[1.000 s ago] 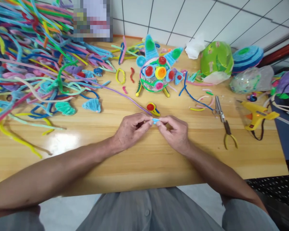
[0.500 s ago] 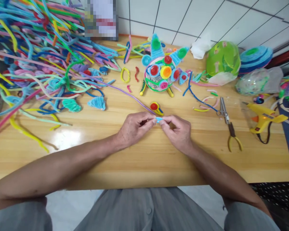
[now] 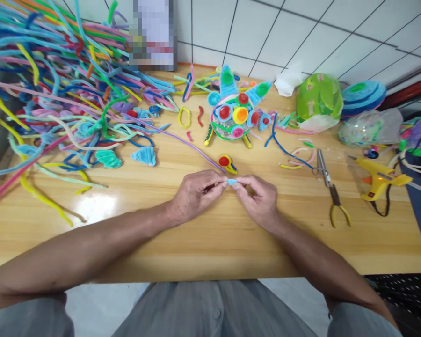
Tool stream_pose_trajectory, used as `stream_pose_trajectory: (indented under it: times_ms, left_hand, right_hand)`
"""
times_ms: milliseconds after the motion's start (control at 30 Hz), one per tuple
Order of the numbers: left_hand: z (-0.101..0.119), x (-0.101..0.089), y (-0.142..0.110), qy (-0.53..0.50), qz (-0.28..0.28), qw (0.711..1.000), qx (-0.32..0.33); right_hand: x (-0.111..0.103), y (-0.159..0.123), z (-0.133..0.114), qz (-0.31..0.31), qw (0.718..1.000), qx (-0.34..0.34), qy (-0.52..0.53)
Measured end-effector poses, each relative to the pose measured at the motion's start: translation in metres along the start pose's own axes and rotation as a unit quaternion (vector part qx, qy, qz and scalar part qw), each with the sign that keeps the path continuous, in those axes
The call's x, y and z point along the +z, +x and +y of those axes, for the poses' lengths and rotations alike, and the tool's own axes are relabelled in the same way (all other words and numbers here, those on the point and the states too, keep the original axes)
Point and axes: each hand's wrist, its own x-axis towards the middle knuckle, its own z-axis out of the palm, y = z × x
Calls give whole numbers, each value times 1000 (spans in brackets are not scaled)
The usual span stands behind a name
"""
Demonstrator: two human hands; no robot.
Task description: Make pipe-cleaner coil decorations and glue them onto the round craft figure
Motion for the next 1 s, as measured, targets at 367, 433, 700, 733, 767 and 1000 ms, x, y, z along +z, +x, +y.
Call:
stream_pose_trajectory:
  times_ms: [367, 433, 700, 733, 767, 1000]
  left_hand:
    - [4, -2, -1, 61, 8, 991, 118]
    - [3, -2, -1, 60, 13, 991, 122]
    - [1, -1, -3, 52, 11, 990, 128]
    - [1, -1, -3, 52, 9, 990, 127]
    - [1, -1, -3, 52, 8, 990, 128]
    - [2, 0, -2, 39, 4, 993, 116]
  right_hand:
    - [-1, 0, -1, 17, 998, -53, 35]
    - [-1, 0, -2, 20, 998, -56, 37]
    - [2, -2, 0, 29, 997, -48, 49]
    - [2, -2, 1, 28, 997, -48, 48]
    - [2, -2, 1, 28, 997, -47, 46]
    - [2, -3, 3, 22, 998, -38, 42]
